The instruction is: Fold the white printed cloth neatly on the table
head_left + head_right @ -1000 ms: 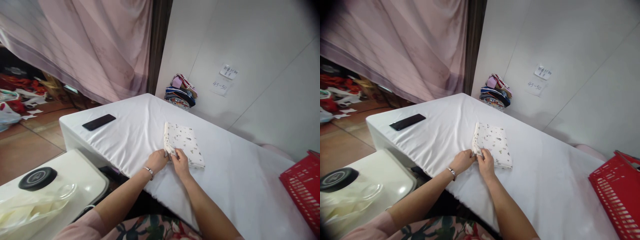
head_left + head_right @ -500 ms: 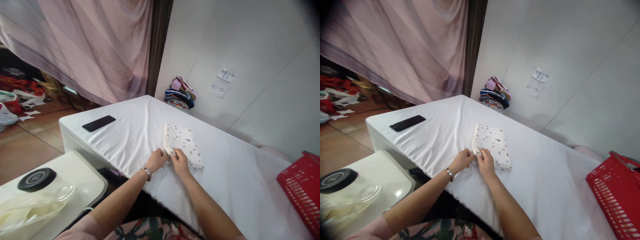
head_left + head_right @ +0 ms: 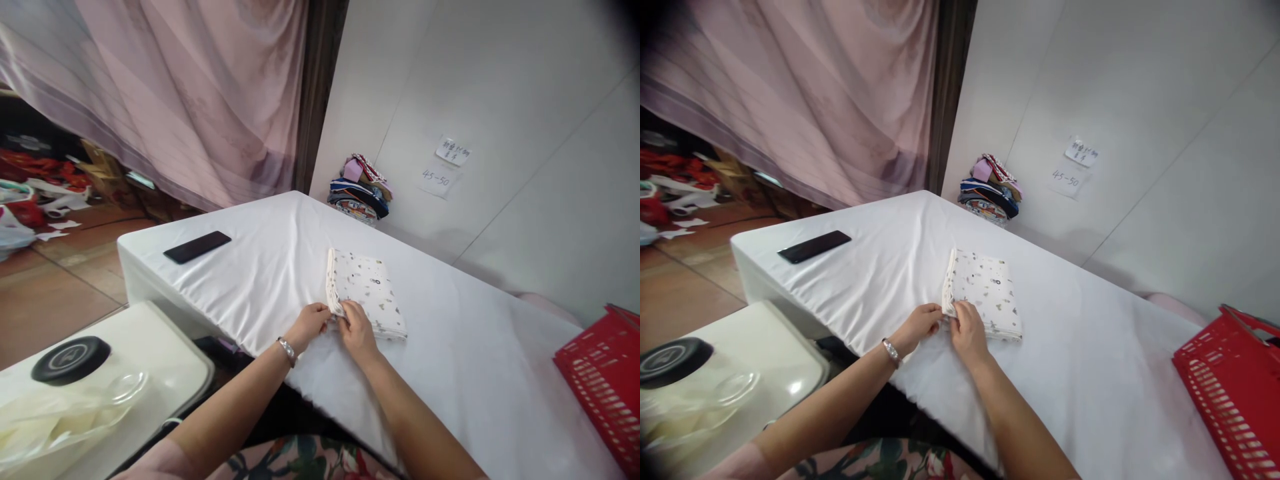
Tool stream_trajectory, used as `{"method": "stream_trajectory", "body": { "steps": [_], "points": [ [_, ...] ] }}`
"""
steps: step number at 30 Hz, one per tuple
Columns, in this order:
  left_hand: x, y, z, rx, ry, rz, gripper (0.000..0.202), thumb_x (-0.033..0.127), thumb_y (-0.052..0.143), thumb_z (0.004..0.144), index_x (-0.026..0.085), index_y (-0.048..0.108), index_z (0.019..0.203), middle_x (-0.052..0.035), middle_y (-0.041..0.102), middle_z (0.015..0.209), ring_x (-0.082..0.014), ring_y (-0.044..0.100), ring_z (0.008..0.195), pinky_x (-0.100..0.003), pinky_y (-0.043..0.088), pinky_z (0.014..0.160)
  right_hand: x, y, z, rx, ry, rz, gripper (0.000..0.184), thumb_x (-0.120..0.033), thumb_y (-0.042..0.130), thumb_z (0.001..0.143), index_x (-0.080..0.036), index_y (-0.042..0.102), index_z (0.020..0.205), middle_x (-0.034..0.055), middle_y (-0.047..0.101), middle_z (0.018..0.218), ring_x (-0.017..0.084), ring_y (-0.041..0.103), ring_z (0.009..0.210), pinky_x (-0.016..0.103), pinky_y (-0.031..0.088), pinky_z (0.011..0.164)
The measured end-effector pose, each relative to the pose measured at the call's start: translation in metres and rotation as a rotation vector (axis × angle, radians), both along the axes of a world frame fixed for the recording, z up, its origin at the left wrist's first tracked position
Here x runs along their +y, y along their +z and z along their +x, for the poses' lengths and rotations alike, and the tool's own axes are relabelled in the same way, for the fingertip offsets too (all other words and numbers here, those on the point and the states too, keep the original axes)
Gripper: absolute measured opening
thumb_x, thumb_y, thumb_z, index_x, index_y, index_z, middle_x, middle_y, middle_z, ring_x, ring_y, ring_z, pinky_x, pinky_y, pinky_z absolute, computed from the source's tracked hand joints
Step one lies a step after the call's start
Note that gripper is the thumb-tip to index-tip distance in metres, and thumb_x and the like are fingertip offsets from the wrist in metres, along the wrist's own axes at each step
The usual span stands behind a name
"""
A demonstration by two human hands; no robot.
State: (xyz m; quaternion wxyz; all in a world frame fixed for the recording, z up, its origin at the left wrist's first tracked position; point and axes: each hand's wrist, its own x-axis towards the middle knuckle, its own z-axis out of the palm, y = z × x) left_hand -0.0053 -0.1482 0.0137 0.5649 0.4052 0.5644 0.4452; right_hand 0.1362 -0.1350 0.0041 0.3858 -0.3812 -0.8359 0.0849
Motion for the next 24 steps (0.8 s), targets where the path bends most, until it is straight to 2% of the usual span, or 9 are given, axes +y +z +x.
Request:
{"method": "stream_trajectory", "body": {
  "steps": [4, 7, 9, 13, 15, 19, 22, 24],
  "points": [
    [-0.003, 0.010, -0.002, -0.085, 0.002, 0.002, 0.008, 0.022, 0.052, 0.065, 0.015, 0.050, 0.060, 0.0067, 0.041, 0.044, -0.0043, 0.032, 0.038, -0.019, 0.021, 0.039, -0.003, -0.003, -0.001, -0.012, -0.013, 0.035, 0.040, -0.020, 0.051, 0.077, -0.018, 0.048, 0.116, 0.0124, 0.054, 0.110, 0.024, 0.048, 0.106, 0.041, 0.042, 0.091],
    [-0.004, 0.015, -0.004, -0.023, -0.045, 0.006, 0.010, 0.024, 0.051, 0.068, 0.015, 0.055, 0.065, 0.0055, 0.043, 0.046, -0.0059, 0.035, 0.040, -0.020, 0.023, 0.040, 0.001, 0.000, 0.002, 0.033, -0.042, -0.043, 0.032, -0.018, 0.047, 0.077, -0.019, 0.052, 0.109, 0.0091, 0.057, 0.103, 0.022, 0.052, 0.099, 0.037, 0.044, 0.086],
    [-0.005, 0.015, -0.006, 0.172, -0.070, 0.057, 0.014, 0.026, 0.049, 0.070, 0.015, 0.059, 0.069, 0.0022, 0.050, 0.052, -0.0085, 0.042, 0.045, -0.021, 0.029, 0.044, 0.006, 0.007, 0.005, 0.081, -0.067, -0.124, 0.027, -0.015, 0.043, 0.077, -0.021, 0.054, 0.102, 0.0051, 0.059, 0.094, 0.019, 0.054, 0.089, 0.033, 0.045, 0.080],
    [-0.004, 0.007, -0.006, 0.780, -0.009, 0.219, 0.023, 0.038, 0.053, 0.071, 0.017, 0.060, 0.065, -0.0068, 0.063, 0.070, -0.0199, 0.057, 0.069, -0.028, 0.038, 0.062, 0.015, 0.022, 0.010, 0.149, -0.102, -0.170, 0.024, -0.016, 0.042, 0.076, -0.020, 0.056, 0.095, 0.0021, 0.059, 0.088, 0.017, 0.054, 0.082, 0.029, 0.044, 0.075],
    [-0.003, 0.004, -0.002, 0.912, -0.032, 0.210, 0.029, 0.045, 0.054, 0.071, 0.017, 0.059, 0.065, -0.0097, 0.064, 0.074, -0.0245, 0.059, 0.076, -0.032, 0.039, 0.067, 0.016, 0.026, 0.011, 0.155, -0.095, -0.163, 0.024, -0.017, 0.042, 0.076, -0.020, 0.057, 0.095, 0.0019, 0.059, 0.088, 0.017, 0.054, 0.082, 0.028, 0.043, 0.074],
    [0.002, 0.004, 0.006, 0.934, -0.111, 0.141, 0.019, 0.036, 0.055, 0.070, 0.018, 0.058, 0.067, -0.0098, 0.065, 0.077, -0.0250, 0.060, 0.081, -0.031, 0.040, 0.070, 0.015, 0.028, 0.010, 0.124, -0.056, -0.151, 0.027, -0.015, 0.041, 0.074, -0.020, 0.057, 0.095, 0.0027, 0.059, 0.090, 0.017, 0.054, 0.085, 0.029, 0.043, 0.076],
    [0.006, 0.003, 0.008, 0.872, -0.072, 0.143, 0.010, 0.027, 0.054, 0.069, 0.018, 0.054, 0.064, -0.0065, 0.062, 0.069, -0.0223, 0.060, 0.076, -0.030, 0.041, 0.066, 0.014, 0.029, 0.011, 0.109, -0.048, -0.134, 0.028, -0.014, 0.041, 0.074, -0.021, 0.057, 0.097, 0.0035, 0.059, 0.092, 0.017, 0.054, 0.086, 0.029, 0.043, 0.077],
    [0.008, 0.001, 0.008, 0.752, -0.028, 0.144, 0.011, 0.024, 0.053, 0.069, 0.019, 0.049, 0.060, -0.0027, 0.057, 0.061, -0.0194, 0.059, 0.068, -0.028, 0.042, 0.062, 0.014, 0.031, 0.013, 0.101, -0.047, -0.126, 0.028, -0.014, 0.040, 0.075, -0.021, 0.057, 0.097, 0.0035, 0.059, 0.092, 0.017, 0.055, 0.086, 0.029, 0.043, 0.077]
  ]
}}
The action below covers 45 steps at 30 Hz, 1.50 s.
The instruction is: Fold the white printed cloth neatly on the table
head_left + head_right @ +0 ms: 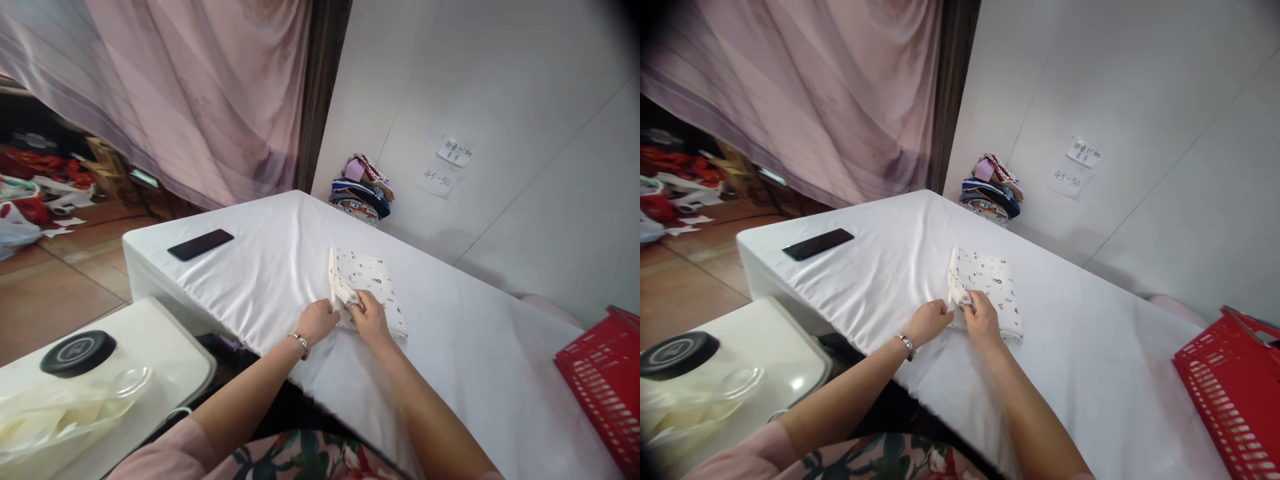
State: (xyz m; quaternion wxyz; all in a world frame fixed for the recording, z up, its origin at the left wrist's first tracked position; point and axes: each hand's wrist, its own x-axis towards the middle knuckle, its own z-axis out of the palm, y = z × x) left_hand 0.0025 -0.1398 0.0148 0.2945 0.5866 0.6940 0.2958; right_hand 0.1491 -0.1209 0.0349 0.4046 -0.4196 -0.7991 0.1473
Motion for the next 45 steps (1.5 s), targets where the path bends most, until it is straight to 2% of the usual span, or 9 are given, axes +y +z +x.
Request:
{"method": "stream_trajectory", "body": {
  "steps": [5, 7, 12, 16, 21, 27, 33, 38, 45],
  "points": [
    [0.001, -0.004, 0.003, -0.650, 0.128, -0.082, 0.018, 0.021, 0.057, 0.069, 0.018, 0.041, 0.060, 0.0050, 0.045, 0.054, -0.0098, 0.052, 0.057, -0.021, 0.046, 0.054, 0.000, 0.003, 0.002, -0.077, 0.030, 0.057, 0.033, -0.010, 0.038, 0.077, -0.021, 0.055, 0.103, 0.0053, 0.059, 0.099, 0.018, 0.053, 0.094, 0.032, 0.043, 0.083],
    [-0.001, -0.007, 0.005, -0.770, 0.165, -0.029, 0.018, 0.020, 0.059, 0.069, 0.018, 0.042, 0.064, 0.0049, 0.046, 0.058, -0.0087, 0.052, 0.058, -0.020, 0.048, 0.054, -0.002, 0.000, 0.000, -0.133, 0.055, 0.094, 0.037, -0.008, 0.037, 0.077, -0.021, 0.054, 0.106, 0.0060, 0.059, 0.101, 0.019, 0.053, 0.097, 0.034, 0.043, 0.085],
    [-0.005, -0.015, 0.005, -0.827, 0.157, 0.060, 0.017, 0.019, 0.060, 0.069, 0.018, 0.045, 0.077, 0.0038, 0.052, 0.064, -0.0100, 0.054, 0.061, -0.022, 0.050, 0.052, -0.006, -0.012, -0.007, -0.256, 0.123, 0.157, 0.041, -0.005, 0.036, 0.076, -0.020, 0.053, 0.111, 0.0077, 0.058, 0.103, 0.021, 0.052, 0.098, 0.036, 0.044, 0.085],
    [-0.007, -0.018, 0.000, -0.890, 0.177, 0.011, 0.018, 0.016, 0.059, 0.070, 0.019, 0.043, 0.078, 0.0053, 0.048, 0.061, -0.0088, 0.052, 0.057, -0.022, 0.051, 0.051, -0.004, -0.003, -0.002, -0.256, 0.083, 0.190, 0.042, -0.005, 0.035, 0.077, -0.019, 0.053, 0.112, 0.0081, 0.058, 0.104, 0.021, 0.051, 0.099, 0.035, 0.044, 0.085],
    [-0.010, -0.009, -0.002, -0.973, 0.185, 0.016, 0.019, 0.016, 0.060, 0.068, 0.018, 0.044, 0.077, 0.0051, 0.049, 0.062, -0.0089, 0.053, 0.058, -0.024, 0.052, 0.055, -0.005, 0.009, -0.001, -0.350, 0.091, 0.213, 0.041, -0.003, 0.037, 0.075, -0.019, 0.054, 0.110, 0.0078, 0.058, 0.103, 0.020, 0.051, 0.098, 0.034, 0.044, 0.083],
    [-0.017, 0.004, -0.008, -1.119, 0.173, -0.069, 0.021, 0.026, 0.057, 0.073, 0.018, 0.044, 0.087, 0.0017, 0.056, 0.062, -0.0135, 0.060, 0.060, -0.033, 0.054, 0.063, -0.015, -0.009, -0.017, -0.396, 0.092, 0.177, 0.036, -0.004, 0.039, 0.077, -0.017, 0.054, 0.107, 0.0078, 0.058, 0.099, 0.020, 0.050, 0.093, 0.033, 0.043, 0.080],
    [-0.014, 0.007, -0.011, -0.919, 0.179, -0.083, 0.043, 0.035, 0.068, 0.067, 0.017, 0.044, 0.098, 0.0020, 0.056, 0.065, -0.0113, 0.057, 0.056, -0.030, 0.055, 0.057, -0.021, -0.016, -0.019, -0.459, 0.053, 0.153, 0.026, -0.010, 0.040, 0.081, -0.015, 0.055, 0.101, 0.0085, 0.057, 0.094, 0.021, 0.049, 0.088, 0.034, 0.041, 0.077],
    [-0.008, 0.001, -0.011, -0.910, 0.196, -0.127, 0.037, 0.027, 0.067, 0.070, 0.016, 0.045, 0.098, -0.0021, 0.059, 0.074, -0.0118, 0.059, 0.061, -0.029, 0.055, 0.058, -0.023, -0.019, 0.000, -0.508, -0.005, 0.166, 0.057, -0.009, 0.045, 0.076, -0.012, 0.033, 0.131, 0.0113, 0.054, 0.111, 0.023, 0.044, 0.102, 0.038, 0.036, 0.085],
    [-0.007, 0.008, -0.013, -0.943, 0.209, -0.175, 0.033, 0.022, 0.065, 0.071, 0.017, 0.045, 0.096, -0.0048, 0.062, 0.081, -0.0142, 0.063, 0.066, -0.032, 0.056, 0.062, -0.017, -0.026, 0.061, -0.579, -0.132, 0.152, 0.069, -0.002, 0.041, 0.071, -0.018, 0.027, 0.136, 0.0110, 0.053, 0.116, 0.023, 0.043, 0.108, 0.041, 0.035, 0.088]
  ]
}}
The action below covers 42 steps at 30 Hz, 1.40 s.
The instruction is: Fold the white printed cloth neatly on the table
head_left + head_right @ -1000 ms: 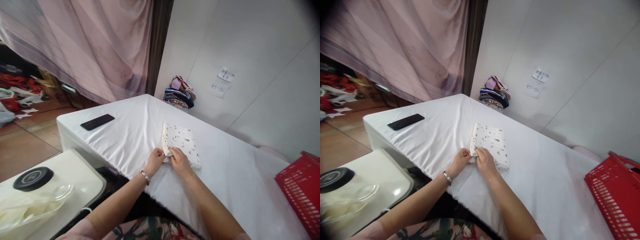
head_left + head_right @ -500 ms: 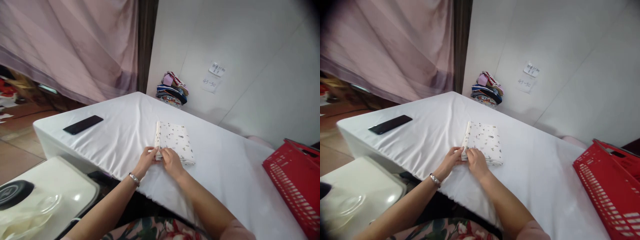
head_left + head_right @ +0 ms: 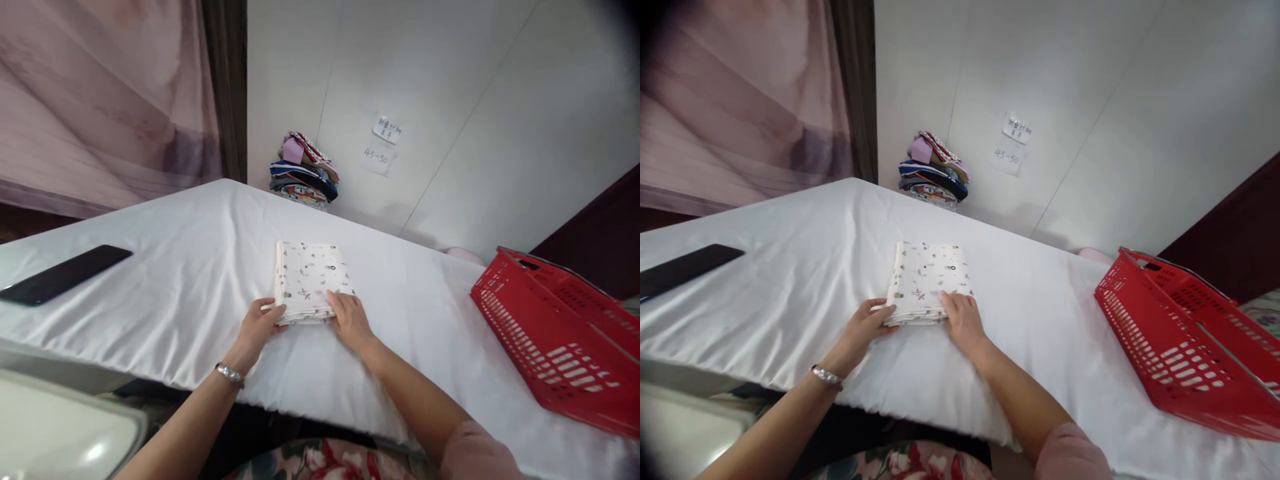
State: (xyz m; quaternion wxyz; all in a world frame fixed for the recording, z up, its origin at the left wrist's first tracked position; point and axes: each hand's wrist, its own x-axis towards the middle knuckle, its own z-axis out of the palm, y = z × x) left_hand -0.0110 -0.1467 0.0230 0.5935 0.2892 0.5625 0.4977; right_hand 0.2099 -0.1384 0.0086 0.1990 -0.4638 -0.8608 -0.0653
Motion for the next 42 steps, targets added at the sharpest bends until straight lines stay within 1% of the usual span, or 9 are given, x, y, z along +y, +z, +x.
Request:
{"method": "stream_trajectory", "body": {
  "steps": [6, 13, 21, 24, 27, 30, 33, 38, 42],
  "points": [
    [-0.003, -0.002, -0.002, -0.023, -0.041, 0.009, 0.035, 0.023, 0.065, 0.070, 0.018, 0.044, 0.098, -0.0058, 0.063, 0.085, -0.0162, 0.064, 0.071, -0.033, 0.055, 0.065, 0.002, -0.017, 0.046, -0.018, -0.032, 0.058, 0.070, 0.000, 0.038, 0.069, -0.017, 0.028, 0.136, 0.0115, 0.046, 0.127, 0.024, 0.039, 0.119, 0.042, 0.040, 0.092],
    [-0.006, -0.008, -0.002, 0.016, -0.108, 0.039, 0.047, 0.031, 0.066, 0.065, 0.018, 0.042, 0.103, -0.0023, 0.061, 0.077, -0.0174, 0.063, 0.071, -0.032, 0.053, 0.063, 0.000, -0.034, 0.062, 0.034, -0.097, 0.102, 0.065, -0.001, 0.036, 0.070, -0.021, 0.038, 0.132, 0.0068, 0.049, 0.128, 0.020, 0.046, 0.116, 0.038, 0.044, 0.094],
    [-0.024, -0.019, 0.018, 0.124, -0.281, 0.094, 0.065, 0.033, 0.063, 0.067, 0.016, 0.034, 0.122, 0.0045, 0.055, 0.060, -0.0123, 0.054, 0.054, -0.025, 0.043, 0.053, 0.002, -0.020, 0.095, -0.005, -0.198, 0.025, 0.055, -0.003, 0.035, 0.073, -0.023, 0.051, 0.122, 0.0053, 0.054, 0.124, 0.022, 0.049, 0.114, 0.042, 0.045, 0.091],
    [-0.030, -0.020, 0.027, 0.131, -0.256, 0.101, 0.072, 0.032, 0.063, 0.067, 0.016, 0.028, 0.128, 0.0050, 0.055, 0.059, -0.0116, 0.051, 0.052, -0.024, 0.039, 0.052, -0.012, -0.010, 0.079, -0.049, -0.205, 0.031, 0.066, -0.001, 0.036, 0.068, -0.024, 0.043, 0.130, 0.0067, 0.046, 0.132, 0.028, 0.036, 0.125, 0.052, 0.038, 0.094],
    [-0.032, -0.016, 0.032, 0.044, -0.222, 0.054, 0.079, 0.034, 0.066, 0.065, 0.016, 0.024, 0.130, 0.0043, 0.054, 0.061, -0.0119, 0.051, 0.052, -0.024, 0.040, 0.052, -0.036, -0.009, 0.039, -0.067, 0.039, 0.003, 0.077, -0.009, 0.043, 0.070, -0.021, 0.018, 0.141, 0.0078, 0.034, 0.140, 0.029, 0.026, 0.130, 0.056, 0.026, 0.102],
    [-0.030, -0.010, 0.036, -0.040, -0.200, 0.020, 0.082, 0.035, 0.069, 0.062, 0.016, 0.026, 0.129, 0.0039, 0.054, 0.061, -0.0127, 0.052, 0.054, -0.024, 0.042, 0.052, -0.048, -0.013, 0.001, -0.021, 0.138, 0.028, 0.078, -0.022, 0.051, 0.075, -0.020, 0.012, 0.142, 0.0115, 0.032, 0.141, 0.032, 0.027, 0.129, 0.057, 0.027, 0.101],
    [-0.029, -0.004, 0.040, -0.047, -0.207, 0.032, 0.079, 0.035, 0.068, 0.063, 0.017, 0.027, 0.129, 0.0023, 0.056, 0.063, -0.0133, 0.054, 0.055, -0.025, 0.043, 0.052, -0.043, -0.014, -0.017, 0.071, 0.096, 0.077, 0.073, -0.021, 0.050, 0.078, -0.022, 0.015, 0.142, 0.0130, 0.037, 0.137, 0.032, 0.034, 0.125, 0.057, 0.029, 0.099],
    [-0.026, 0.003, 0.040, 0.019, -0.305, 0.098, 0.076, 0.040, 0.061, 0.071, 0.015, 0.022, 0.132, 0.0000, 0.059, 0.065, -0.0150, 0.057, 0.054, -0.026, 0.045, 0.052, -0.024, -0.007, -0.011, 0.280, 0.089, 0.086, 0.057, -0.018, 0.045, 0.081, -0.023, 0.030, 0.136, 0.0105, 0.059, 0.113, 0.026, 0.056, 0.101, 0.044, 0.047, 0.083],
    [-0.011, 0.001, 0.017, 0.399, -0.251, 0.306, 0.063, 0.042, 0.056, 0.074, 0.021, 0.032, 0.129, -0.0067, 0.063, 0.092, -0.0188, 0.062, 0.073, -0.034, 0.049, 0.068, -0.014, 0.010, 0.005, 0.429, -0.042, 0.020, 0.042, -0.017, 0.048, 0.077, -0.021, 0.051, 0.119, 0.0084, 0.063, 0.106, 0.024, 0.060, 0.094, 0.038, 0.051, 0.079]
  ]
}}
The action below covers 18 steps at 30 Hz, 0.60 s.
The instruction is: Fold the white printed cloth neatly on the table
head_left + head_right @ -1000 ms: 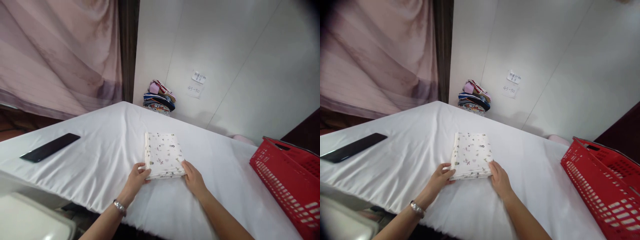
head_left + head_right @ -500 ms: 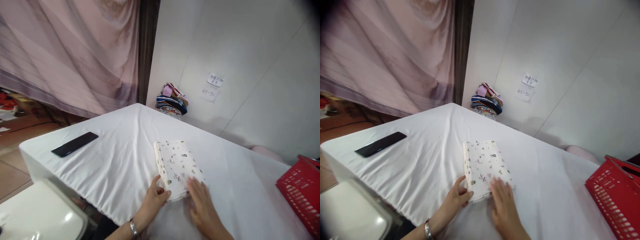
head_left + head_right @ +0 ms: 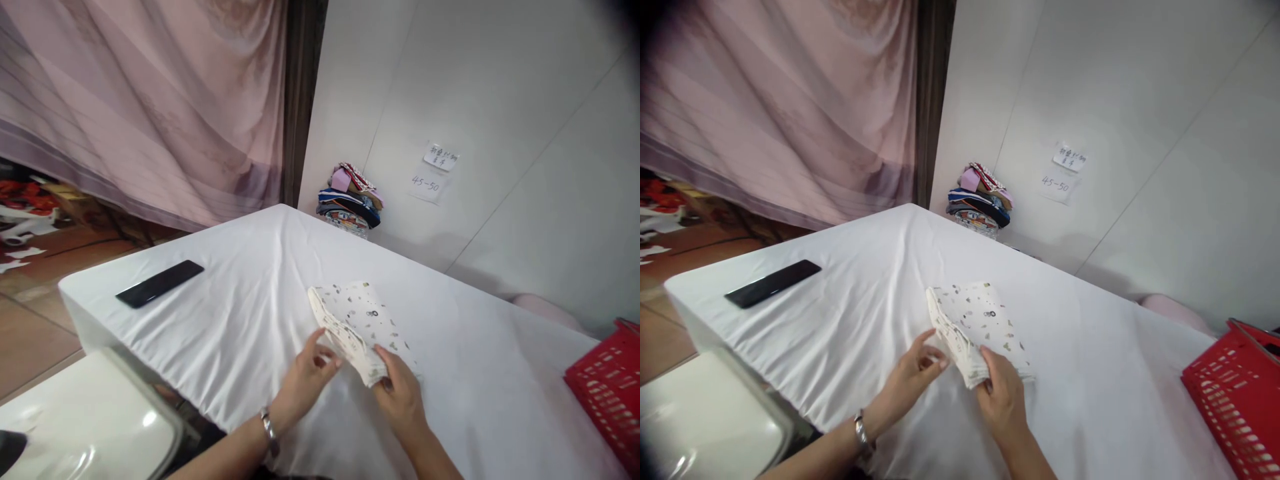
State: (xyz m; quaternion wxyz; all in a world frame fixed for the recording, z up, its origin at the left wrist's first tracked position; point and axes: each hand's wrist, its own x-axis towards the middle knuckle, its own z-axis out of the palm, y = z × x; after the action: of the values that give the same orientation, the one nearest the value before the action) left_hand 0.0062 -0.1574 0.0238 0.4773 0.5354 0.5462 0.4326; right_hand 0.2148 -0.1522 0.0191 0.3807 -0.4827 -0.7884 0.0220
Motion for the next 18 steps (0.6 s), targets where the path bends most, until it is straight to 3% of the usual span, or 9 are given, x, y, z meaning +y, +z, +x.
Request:
{"method": "stream_trajectory", "body": {
  "steps": [2, 4, 7, 9, 11, 13, 15, 18],
  "points": [
    [0.017, -0.003, -0.015, 0.257, 0.134, 0.223, 0.065, 0.034, 0.061, 0.070, 0.023, 0.035, 0.129, -0.0098, 0.054, 0.118, -0.0237, 0.055, 0.103, -0.039, 0.043, 0.088, 0.004, 0.013, 0.008, 0.071, -0.041, -0.089, 0.040, -0.019, 0.050, 0.074, -0.021, 0.055, 0.113, 0.0074, 0.063, 0.106, 0.023, 0.061, 0.092, 0.034, 0.052, 0.077],
    [0.039, -0.007, -0.027, 0.464, 0.156, 0.365, 0.073, 0.025, 0.064, 0.065, 0.021, 0.033, 0.131, -0.0118, 0.036, 0.137, -0.0274, 0.032, 0.127, -0.044, 0.030, 0.102, 0.007, 0.026, 0.016, 0.141, -0.054, -0.171, 0.039, -0.020, 0.050, 0.073, -0.021, 0.056, 0.111, 0.0063, 0.063, 0.106, 0.022, 0.062, 0.091, 0.033, 0.053, 0.076],
    [0.073, -0.006, -0.040, 0.614, 0.075, 0.435, 0.076, 0.017, 0.063, 0.061, 0.019, 0.033, 0.132, -0.0117, 0.028, 0.143, -0.0280, 0.020, 0.133, -0.047, 0.022, 0.105, 0.009, 0.045, 0.025, 0.233, -0.049, -0.263, 0.040, -0.019, 0.050, 0.071, -0.022, 0.056, 0.111, 0.0045, 0.063, 0.106, 0.021, 0.061, 0.091, 0.032, 0.052, 0.079],
    [0.089, 0.000, -0.046, 0.616, -0.002, 0.439, 0.066, 0.016, 0.061, 0.062, 0.018, 0.041, 0.126, -0.0106, 0.040, 0.136, -0.0265, 0.023, 0.132, -0.045, 0.020, 0.106, 0.009, 0.058, 0.032, 0.300, -0.039, -0.317, 0.042, -0.019, 0.052, 0.070, -0.022, 0.056, 0.112, 0.0040, 0.063, 0.106, 0.020, 0.061, 0.092, 0.033, 0.051, 0.080],
    [0.096, 0.014, -0.050, 0.560, -0.076, 0.408, 0.050, 0.016, 0.060, 0.062, 0.020, 0.054, 0.112, -0.0080, 0.055, 0.121, -0.0254, 0.030, 0.129, -0.042, 0.022, 0.106, 0.010, 0.073, 0.039, 0.391, -0.028, -0.358, 0.044, -0.021, 0.058, 0.069, -0.022, 0.055, 0.113, 0.0042, 0.063, 0.106, 0.021, 0.060, 0.093, 0.033, 0.051, 0.080],
    [0.093, 0.034, -0.053, 0.446, -0.113, 0.358, 0.037, 0.018, 0.062, 0.061, 0.022, 0.061, 0.097, -0.0055, 0.062, 0.108, -0.0258, 0.041, 0.120, -0.039, 0.028, 0.103, 0.011, 0.091, 0.049, 0.508, -0.036, -0.372, 0.048, -0.025, 0.065, 0.066, -0.021, 0.055, 0.113, 0.0049, 0.064, 0.106, 0.021, 0.060, 0.093, 0.033, 0.051, 0.080],
    [0.083, 0.061, -0.056, 0.285, -0.103, 0.266, 0.028, 0.023, 0.065, 0.059, 0.022, 0.063, 0.087, -0.0034, 0.065, 0.095, -0.0243, 0.056, 0.099, -0.035, 0.041, 0.091, 0.013, 0.112, 0.060, 0.625, -0.051, -0.369, 0.053, -0.030, 0.070, 0.064, -0.020, 0.054, 0.114, 0.0060, 0.064, 0.105, 0.022, 0.060, 0.093, 0.034, 0.051, 0.079],
    [0.066, 0.100, -0.061, 0.057, -0.127, 0.185, 0.034, 0.028, 0.071, 0.056, 0.021, 0.063, 0.088, -0.0004, 0.064, 0.079, -0.0186, 0.059, 0.075, -0.027, 0.048, 0.070, 0.020, 0.144, 0.074, 0.771, -0.024, -0.378, 0.057, -0.034, 0.069, 0.066, -0.021, 0.050, 0.118, 0.0073, 0.064, 0.105, 0.023, 0.062, 0.090, 0.034, 0.052, 0.074]
  ]
}}
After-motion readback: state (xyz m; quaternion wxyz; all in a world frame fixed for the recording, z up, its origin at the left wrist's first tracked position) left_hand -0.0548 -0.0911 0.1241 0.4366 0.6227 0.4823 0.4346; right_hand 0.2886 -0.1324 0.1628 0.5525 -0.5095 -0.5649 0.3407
